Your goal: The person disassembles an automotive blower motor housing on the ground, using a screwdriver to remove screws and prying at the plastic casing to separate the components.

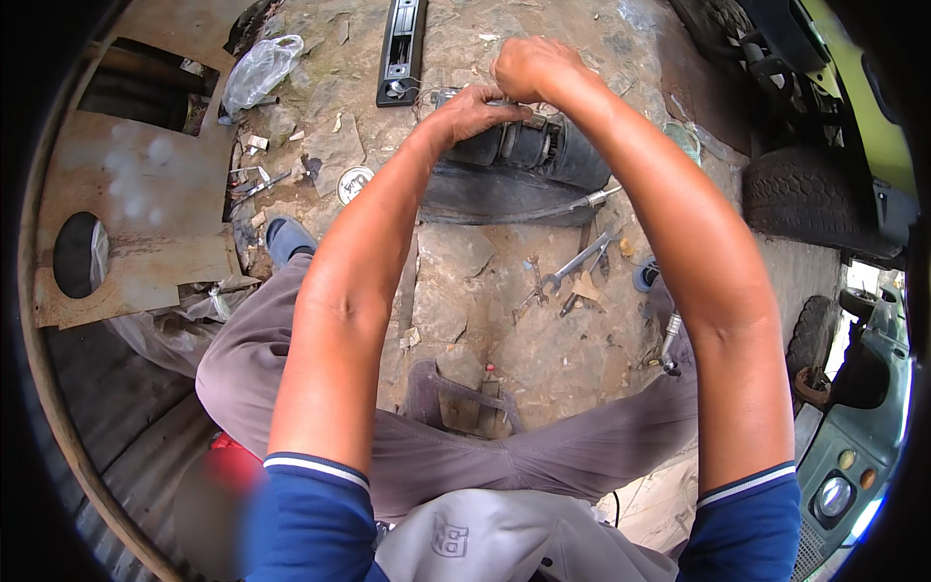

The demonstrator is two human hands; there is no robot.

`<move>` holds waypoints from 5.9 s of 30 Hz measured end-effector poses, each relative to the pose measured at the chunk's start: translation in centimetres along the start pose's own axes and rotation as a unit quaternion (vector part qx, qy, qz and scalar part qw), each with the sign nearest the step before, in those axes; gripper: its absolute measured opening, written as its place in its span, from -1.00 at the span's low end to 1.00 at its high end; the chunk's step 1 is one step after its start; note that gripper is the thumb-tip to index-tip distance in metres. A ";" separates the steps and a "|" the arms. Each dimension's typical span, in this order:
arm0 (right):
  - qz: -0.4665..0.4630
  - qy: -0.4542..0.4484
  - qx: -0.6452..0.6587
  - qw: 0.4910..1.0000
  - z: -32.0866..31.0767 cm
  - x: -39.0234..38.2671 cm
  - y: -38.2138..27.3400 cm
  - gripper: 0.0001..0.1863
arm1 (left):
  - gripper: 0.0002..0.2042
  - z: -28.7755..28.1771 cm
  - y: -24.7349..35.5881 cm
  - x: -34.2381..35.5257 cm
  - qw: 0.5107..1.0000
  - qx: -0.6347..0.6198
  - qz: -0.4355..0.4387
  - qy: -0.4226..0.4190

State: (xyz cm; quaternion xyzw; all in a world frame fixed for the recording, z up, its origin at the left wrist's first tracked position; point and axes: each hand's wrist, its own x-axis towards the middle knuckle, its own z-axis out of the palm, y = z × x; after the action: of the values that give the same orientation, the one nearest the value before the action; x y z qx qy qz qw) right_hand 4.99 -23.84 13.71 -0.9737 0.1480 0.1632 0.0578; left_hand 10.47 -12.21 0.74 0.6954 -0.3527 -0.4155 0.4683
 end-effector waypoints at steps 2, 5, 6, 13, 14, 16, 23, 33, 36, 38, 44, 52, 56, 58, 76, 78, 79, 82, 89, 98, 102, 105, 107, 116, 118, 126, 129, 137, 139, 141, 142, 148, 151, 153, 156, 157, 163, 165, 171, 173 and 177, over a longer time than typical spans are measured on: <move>-0.075 -0.045 -0.017 0.996 0.4 1.4 1.9 -0.68 | -0.45 0.6 0.7 0.2 1.000 0.005 -0.014 -0.011; 0.040 -0.183 0.032 0.982 -4.4 -0.9 -1.1 -0.68 | -0.37 -0.6 0.1 -1.0 1.000 0.017 -0.006 -0.017; 0.061 -0.188 0.030 0.980 -4.7 -2.0 -1.4 -0.68 | -0.36 -0.5 0.7 -1.2 0.999 0.023 -0.015 -0.019; -0.014 0.061 0.045 0.997 0.8 0.0 1.2 -0.64 | -0.33 -0.6 1.2 -0.7 0.998 0.001 -0.058 -0.013; -0.042 0.081 0.059 0.994 1.5 0.5 2.3 -0.60 | -0.32 -0.4 1.5 -0.5 0.998 0.001 -0.058 -0.024; -0.076 -0.027 0.049 0.996 -1.4 0.6 1.4 -0.65 | -0.31 -0.8 1.6 -1.1 0.998 0.004 -0.063 -0.031; -0.010 0.019 -0.009 1.000 -1.2 -0.5 0.5 -0.68 | -0.31 -0.8 0.9 -0.6 0.999 0.023 -0.041 -0.026; -0.003 0.028 0.043 0.999 -0.9 -0.8 0.3 -0.65 | -0.35 -0.4 1.8 -1.2 0.997 0.055 -0.051 0.003; -0.040 0.022 0.066 0.997 -0.7 -0.5 1.0 -0.62 | -0.35 -0.4 0.9 -0.6 0.999 0.022 -0.047 0.000; -0.107 0.026 0.031 0.993 0.1 1.1 1.9 -0.61 | -0.35 -0.9 0.4 0.1 0.998 -0.037 -0.047 -0.031; 0.018 0.001 -0.004 1.000 -1.1 -0.7 0.6 -0.52 | -0.37 -0.9 1.2 -1.0 0.999 0.026 -0.038 0.013; -0.077 -0.123 0.060 0.988 -0.9 1.7 1.7 -0.46 | -0.37 -0.5 1.4 -0.6 0.998 0.015 -0.057 -0.018; 0.032 -0.049 0.037 0.998 -3.7 -0.9 -0.8 -0.65 | -0.37 -0.5 1.6 -1.1 0.996 0.035 -0.076 0.004; 0.032 -0.012 0.012 0.999 -2.9 -1.0 -0.6 -0.66 | -0.38 -0.4 1.9 -1.0 0.997 0.038 -0.069 0.010; 0.045 0.044 0.112 0.992 0.1 -1.0 0.3 -0.54 | -0.37 -0.9 1.1 -0.5 0.999 0.012 -0.052 -0.005; -0.070 0.013 0.090 0.993 -0.3 -0.2 1.6 -0.50 | -0.38 -0.8 0.5 -0.3 0.999 0.012 -0.041 -0.002; -0.124 -0.003 0.077 0.989 -0.5 0.0 2.3 -0.47 | -0.37 -0.7 0.4 -0.1 0.999 0.012 -0.037 -0.004; -0.037 0.017 0.036 0.998 -0.3 -0.8 0.4 -0.45 | -0.36 -0.8 0.2 -0.3 0.999 -0.001 -0.035 -0.015; 0.036 -0.016 0.059 0.998 -0.6 -1.0 -0.4 -0.43 | -0.39 -0.7 0.3 -0.5 0.999 0.009 -0.048 -0.006; 0.041 -0.051 0.035 0.997 -3.8 -1.8 -1.3 -0.48 | -0.47 -0.6 1.3 -1.3 0.998 0.013 -0.053 -0.012; 0.031 0.003 0.086 0.996 -1.5 -1.5 -0.7 -0.59 | -0.43 -0.5 0.9 -1.1 0.999 -0.004 -0.032 -0.025; -0.036 0.033 0.061 0.997 0.0 -1.0 -0.4 -0.64 | -0.41 -0.2 -0.2 -0.9 1.000 -0.005 -0.017 -0.004; -0.070 -0.011 0.051 0.996 -0.4 -0.3 0.8 -0.67 | -0.41 0.3 0.5 -0.7 0.999 0.009 -0.045 -0.001; -0.009 0.067 0.101 0.993 0.2 -2.1 0.0 -0.55 | -0.44 -0.7 1.4 -1.7 0.999 -0.013 -0.052 -0.009; -0.063 0.026 0.088 0.994 -0.5 -2.0 0.9 -0.49 | -0.43 -0.3 2.3 -1.6 0.997 -0.047 -0.058 -0.011; 0.021 0.073 0.050 0.996 -0.7 -2.9 -0.1 -0.50 | -0.56 -0.6 2.3 -2.1 0.998 -0.019 -0.049 -0.032; -0.028 0.127 0.073 0.989 1.5 -2.6 0.6 -0.58 | -0.56 -0.8 1.7 -1.8 0.998 -0.025 -0.043 -0.041; -0.010 0.037 0.069 0.997 -0.8 -2.4 -1.1 -0.54 | -0.50 -0.1 0.8 -1.9 0.998 0.044 0.013 0.045; 0.002 0.024 0.046 0.999 -1.5 -2.7 -1.1 -0.56 | -0.49 -0.3 1.3 -1.9 0.999 0.034 -0.032 0.017; 0.019 0.030 0.054 0.998 -1.0 -2.7 -0.6 -0.57 | -0.45 -0.3 1.5 -1.6 0.998 0.007 -0.054 -0.020; 0.027 0.043 0.073 0.996 -0.3 -2.2 -0.2 -0.58 | -0.42 -0.4 1.4 -1.4 0.998 -0.014 -0.052 -0.040; -0.068 -0.031 0.068 0.995 -1.2 -1.3 0.3 -0.61 | -0.42 -0.7 0.7 -1.3 0.996 -0.055 -0.065 -0.032; -0.022 -0.036 0.046 0.998 -2.6 -2.2 -0.9 -0.65 | -0.40 -0.5 1.1 -1.6 0.998 -0.028 -0.044 -0.026; 0.014 -0.011 0.031 0.999 -2.7 -2.5 -1.3 -0.64 | -0.41 -0.6 1.9 -1.9 0.999 -0.010 -0.045 -0.024; 0.018 0.021 0.029 0.999 -1.2 -2.2 -0.4 -0.59 | -0.44 -0.6 2.5 -1.9 0.997 -0.019 -0.062 -0.029; 0.011 0.034 0.044 0.998 -0.8 -2.0 -0.2 -0.59 | -0.44 -0.7 2.1 -1.8 0.997 -0.049 -0.051 -0.029; -0.075 -0.040 0.078 0.993 -1.3 -1.3 1.1 -0.55 | -0.41 -0.7 1.5 -1.4 0.997 -0.036 -0.049 -0.043; -0.070 -0.014 0.076 0.995 -1.7 -2.0 0.8 -0.51 | -0.39 -0.7 1.0 -1.2 0.997 -0.031 -0.053 -0.042; 0.071 -0.035 0.088 0.993 -1.3 -1.9 -0.4 -0.35 | -0.39 -0.7 1.2 -1.4 0.997 -0.032 -0.053 -0.035; 0.008 -0.036 0.083 0.996 -0.1 -1.6 0.4 -0.36 | -0.42 -0.5 1.6 -1.7 0.996 -0.067 -0.043 -0.050; -0.112 -0.054 0.033 0.992 -0.7 -1.5 0.7 -0.37 | -0.48 -0.8 0.6 -1.4 0.994 -0.088 -0.052 -0.035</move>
State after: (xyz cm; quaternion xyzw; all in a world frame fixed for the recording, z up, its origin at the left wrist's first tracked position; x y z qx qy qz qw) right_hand 3.68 -24.20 14.84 -0.9714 0.0403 0.2034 0.1157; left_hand 10.56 -10.87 1.82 0.6536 -0.2942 -0.4932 0.4929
